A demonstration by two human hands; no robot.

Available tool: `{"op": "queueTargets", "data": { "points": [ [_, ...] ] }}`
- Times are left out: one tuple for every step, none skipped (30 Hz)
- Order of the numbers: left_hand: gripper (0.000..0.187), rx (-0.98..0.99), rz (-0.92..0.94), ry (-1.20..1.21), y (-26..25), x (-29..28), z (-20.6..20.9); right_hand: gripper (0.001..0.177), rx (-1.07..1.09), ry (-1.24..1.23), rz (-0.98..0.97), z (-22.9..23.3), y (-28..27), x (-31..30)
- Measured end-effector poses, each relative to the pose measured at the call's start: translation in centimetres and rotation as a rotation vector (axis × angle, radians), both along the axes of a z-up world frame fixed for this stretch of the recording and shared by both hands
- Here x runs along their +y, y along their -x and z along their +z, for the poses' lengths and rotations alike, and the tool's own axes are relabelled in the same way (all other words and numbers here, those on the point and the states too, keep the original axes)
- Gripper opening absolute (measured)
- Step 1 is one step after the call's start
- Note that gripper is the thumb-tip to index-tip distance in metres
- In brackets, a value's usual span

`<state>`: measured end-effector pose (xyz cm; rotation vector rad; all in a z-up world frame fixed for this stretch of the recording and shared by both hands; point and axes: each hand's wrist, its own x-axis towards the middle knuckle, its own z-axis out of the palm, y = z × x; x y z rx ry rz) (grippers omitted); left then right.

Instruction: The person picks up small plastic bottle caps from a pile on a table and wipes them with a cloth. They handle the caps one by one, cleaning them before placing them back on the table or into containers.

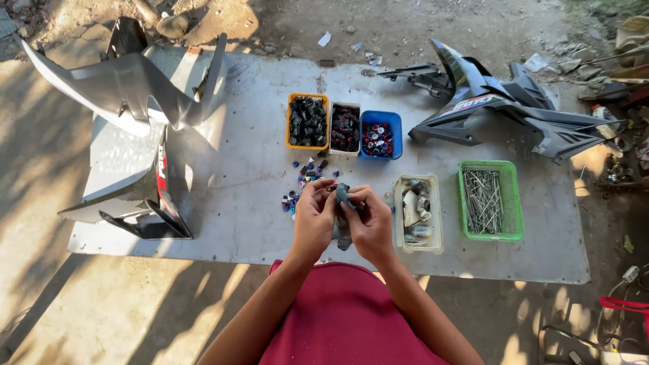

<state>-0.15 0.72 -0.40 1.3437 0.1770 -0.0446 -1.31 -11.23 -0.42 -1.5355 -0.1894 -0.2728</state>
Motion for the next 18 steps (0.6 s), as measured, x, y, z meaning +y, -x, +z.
{"op": "queueTargets", "data": {
  "points": [
    [0.02, 0.008, 0.003, -0.004, 0.2, 0.2, -0.4, 0.011, 0.008, -0.004, 0.003, -0.2, 0.0, 0.0],
    [0.016, 0.015, -0.019, -0.009, 0.2, 0.1, -0.7, 0.01, -0.002, 0.003, 0.015, -0.3, -0.2, -0.2],
    [0.015, 0.022, -0.041, -0.014, 0.1, 0.0, -1.0, 0.009, -0.012, 0.01, 0.028, -0.5, -0.4, -0.4],
    [0.015, 0.024, -0.043, -0.01, 0.1, -0.1, -1.1, 0.009, -0.01, 0.015, 0.026, -0.3, -0.6, -0.4],
    [0.017, 0.081, -0.074, 0.033, 0.1, -0.2, -1.2, 0.008, 0.019, 0.071, -0.084, -0.2, -0.8, -0.3],
    [0.021, 0.142, -0.103, 0.074, 0.4, -0.1, -1.3, 0.009, 0.052, 0.126, -0.191, -0.2, -0.7, -0.1],
    [0.021, 0.149, -0.103, 0.076, 0.9, -0.9, -2.0, 0.009, 0.059, 0.129, -0.19, -0.8, -0.9, -0.4],
    [0.022, 0.152, -0.094, 0.076, 1.3, -1.5, -2.6, 0.008, 0.1, 0.111, -0.242, -1.4, -1.1, -0.5],
    [0.024, 0.155, -0.084, 0.076, 1.8, -2.1, -3.1, 0.008, 0.141, 0.094, -0.295, -2.0, -1.4, -0.6],
    [0.024, 0.153, -0.08, 0.073, 1.8, -2.4, -2.0, 0.008, 0.139, 0.091, -0.29, -2.0, -1.9, -0.4],
    [0.023, 0.116, 0.007, -0.026, 1.7, -2.7, -0.8, 0.008, 0.128, 0.091, -0.298, -2.1, -2.5, -0.1],
    [0.023, 0.084, 0.09, -0.126, 2.0, -2.9, 0.3, 0.008, 0.122, 0.09, -0.31, -2.2, -2.7, 0.2],
    [0.023, 0.086, 0.091, -0.13, 0.8, -3.7, -2.2, 0.008, 0.125, 0.087, -0.309, -2.4, -2.9, 0.6],
    [0.022, 0.096, 0.186, -0.129, 1.0, -4.7, -4.9, 0.008, 0.139, 0.096, -0.328, -2.7, -1.7, 0.9],
    [0.021, 0.105, 0.281, -0.131, 1.3, -5.6, -7.6, 0.009, 0.153, 0.106, -0.348, -3.1, -0.7, 1.2],
    [0.021, 0.148, 0.288, -0.136, 2.6, -5.3, -6.4, 0.009, 0.194, 0.115, -0.337, -3.1, 0.7, 1.6],
    [0.021, 0.224, 0.312, 0.002, 3.9, -4.9, -5.0, 0.009, 0.221, 0.129, -0.344, -2.8, 2.2, 1.9],
    [0.023, 0.199, 0.329, 0.156, 1.3, -4.8, -3.8, 0.01, 0.149, 0.124, -0.36, -2.6, 0.0, 2.0]
  ]
}}
